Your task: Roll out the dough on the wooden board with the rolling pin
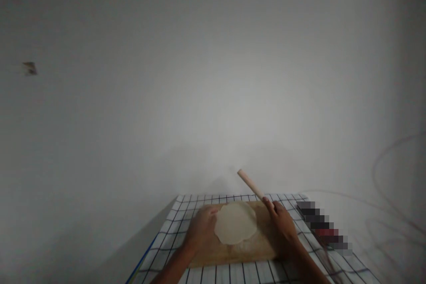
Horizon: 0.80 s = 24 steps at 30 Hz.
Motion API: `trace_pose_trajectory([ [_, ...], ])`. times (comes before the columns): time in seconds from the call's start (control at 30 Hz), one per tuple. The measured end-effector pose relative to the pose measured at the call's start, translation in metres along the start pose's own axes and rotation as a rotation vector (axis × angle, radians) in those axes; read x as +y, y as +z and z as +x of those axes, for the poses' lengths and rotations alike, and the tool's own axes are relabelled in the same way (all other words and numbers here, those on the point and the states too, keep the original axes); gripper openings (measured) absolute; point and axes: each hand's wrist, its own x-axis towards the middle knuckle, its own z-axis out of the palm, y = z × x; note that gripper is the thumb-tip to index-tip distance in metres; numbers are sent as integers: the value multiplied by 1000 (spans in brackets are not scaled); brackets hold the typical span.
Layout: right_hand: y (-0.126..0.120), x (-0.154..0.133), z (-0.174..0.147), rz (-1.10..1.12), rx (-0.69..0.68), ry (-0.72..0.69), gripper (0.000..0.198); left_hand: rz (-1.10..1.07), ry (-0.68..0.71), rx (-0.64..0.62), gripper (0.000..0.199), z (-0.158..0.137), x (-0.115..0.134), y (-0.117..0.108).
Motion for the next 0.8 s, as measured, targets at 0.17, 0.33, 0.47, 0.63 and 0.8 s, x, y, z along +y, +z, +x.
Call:
trace_pose_trajectory([
  [0.17,1,7,-6,190,49,7,59,177,14,-55,32,56,10,32],
  [0.33,2,11,-4,217,50,10,57,74,-17,-254,23,105,19,54],
  [0.47,2,12,-2,236,59,4,56,-72,29,-313,26,115,18,56],
  [0.63,4,14,-3,237,69,4,56,-202,48,-343,36,101,29,37],
  [0.8,5,16,-4,252,81,12,58,-217,20,-303,41,94,43,-17],
])
